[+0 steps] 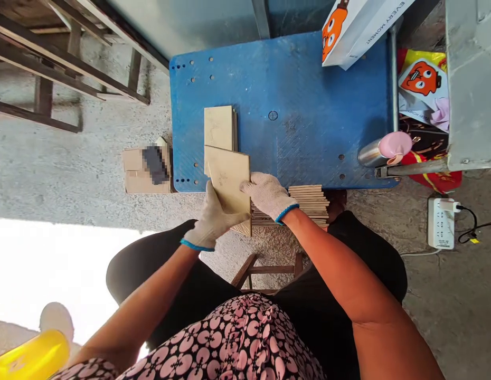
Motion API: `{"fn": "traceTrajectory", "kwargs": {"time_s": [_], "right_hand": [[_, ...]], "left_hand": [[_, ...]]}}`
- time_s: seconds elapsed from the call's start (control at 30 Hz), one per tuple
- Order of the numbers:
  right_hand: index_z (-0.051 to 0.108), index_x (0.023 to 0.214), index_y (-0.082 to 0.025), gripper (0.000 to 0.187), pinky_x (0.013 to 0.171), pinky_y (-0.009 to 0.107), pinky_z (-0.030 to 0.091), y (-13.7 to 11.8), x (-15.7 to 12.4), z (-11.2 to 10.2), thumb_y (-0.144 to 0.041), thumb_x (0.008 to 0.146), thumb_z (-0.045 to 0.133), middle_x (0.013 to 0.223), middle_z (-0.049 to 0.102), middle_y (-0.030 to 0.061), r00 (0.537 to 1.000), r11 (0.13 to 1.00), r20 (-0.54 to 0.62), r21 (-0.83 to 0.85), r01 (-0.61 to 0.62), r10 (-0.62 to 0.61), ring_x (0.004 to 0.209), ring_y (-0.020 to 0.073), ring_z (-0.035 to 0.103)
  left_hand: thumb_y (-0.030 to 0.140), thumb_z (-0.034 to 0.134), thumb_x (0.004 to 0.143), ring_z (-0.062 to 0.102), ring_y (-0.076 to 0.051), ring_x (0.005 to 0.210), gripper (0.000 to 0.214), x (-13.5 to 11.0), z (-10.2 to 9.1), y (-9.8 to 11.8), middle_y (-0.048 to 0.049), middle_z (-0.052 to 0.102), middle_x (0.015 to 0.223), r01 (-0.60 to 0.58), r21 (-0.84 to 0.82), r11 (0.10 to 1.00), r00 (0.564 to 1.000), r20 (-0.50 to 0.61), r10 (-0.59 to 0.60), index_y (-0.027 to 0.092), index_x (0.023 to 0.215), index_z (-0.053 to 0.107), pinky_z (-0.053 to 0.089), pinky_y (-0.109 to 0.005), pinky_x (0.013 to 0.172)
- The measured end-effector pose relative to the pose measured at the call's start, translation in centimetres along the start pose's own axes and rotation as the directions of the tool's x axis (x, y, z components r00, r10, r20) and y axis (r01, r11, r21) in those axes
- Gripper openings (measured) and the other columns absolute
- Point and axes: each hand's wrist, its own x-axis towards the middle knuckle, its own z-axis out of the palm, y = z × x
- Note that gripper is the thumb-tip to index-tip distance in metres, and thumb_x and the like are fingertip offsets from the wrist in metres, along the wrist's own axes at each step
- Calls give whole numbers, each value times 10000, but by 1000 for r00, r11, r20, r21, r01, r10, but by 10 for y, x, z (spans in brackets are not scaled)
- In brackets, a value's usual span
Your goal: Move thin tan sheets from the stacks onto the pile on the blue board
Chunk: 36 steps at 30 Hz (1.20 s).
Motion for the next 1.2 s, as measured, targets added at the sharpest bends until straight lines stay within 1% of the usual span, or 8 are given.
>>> {"fn": "traceTrajectory", "kwargs": {"time_s": [0.1,0.23,0.33,0.47,0.6,0.73,1.0,1.2], "right_hand": [[702,844,-169,187,691,278,400,2,3,-2,-306,898,587,860,694,32,999,998,-23,55,-25,26,780,156,556],[650,734,-184,196,644,278,360,2,4,-6,-332,859,622,757,638,3,988,991,-83,50,-125,128,722,147,516],[582,645,-199,309,605,281,338,3,7,-5,-401,878,609,646,563,-17,977,987,-146,42,-152,157,656,141,481],[634,753,-202,315,610,265,397,11,16,1,-448,929,545,675,614,1,980,980,-143,163,-117,140,643,143,538],[662,843,-196,327,609,265,443,19,20,4,-476,938,525,678,633,17,975,945,-135,299,-131,178,619,147,568],[651,804,-197,340,615,272,446,21,17,6,-491,927,533,662,623,9,983,953,-99,276,-123,156,623,150,557],[662,790,-218,292,639,274,403,3,9,0,-442,929,537,727,629,10,983,975,-22,137,-176,180,681,156,533],[671,792,-217,293,637,266,376,3,9,-1,-427,931,521,725,618,-1,984,979,-10,98,-178,180,688,155,516]], "left_hand": [[461,943,530,253,-436,1517,1509,-5,28,20,-315,219,1615,99,15,995,995,-35,-98,51,1605,-34,324,-509,1217],[450,930,532,372,-467,1441,1480,5,38,34,-319,311,1558,155,44,987,988,-32,-154,36,1609,2,388,-517,1163],[428,920,549,439,-435,1398,1421,16,30,36,-294,384,1512,138,35,990,990,31,-139,61,1610,50,423,-486,1135],[434,921,559,526,-412,1311,1303,38,4,28,-258,454,1446,143,82,986,986,72,-149,104,1577,178,480,-474,1069],[503,921,586,572,-404,1248,1152,75,-28,16,-240,513,1379,229,146,962,972,14,-233,108,1482,314,501,-476,1039],[497,918,622,588,-417,1239,1054,119,-50,13,-264,544,1341,319,196,927,948,-62,-313,64,1417,377,504,-474,1034],[540,941,531,518,-445,1336,1341,195,-38,10,-335,443,1455,364,178,914,930,-132,-344,12,1549,246,481,-479,1070],[509,939,508,429,-441,1421,1454,221,-27,8,-336,382,1527,425,140,894,903,-124,-410,0,1612,141,465,-480,1101]]}}
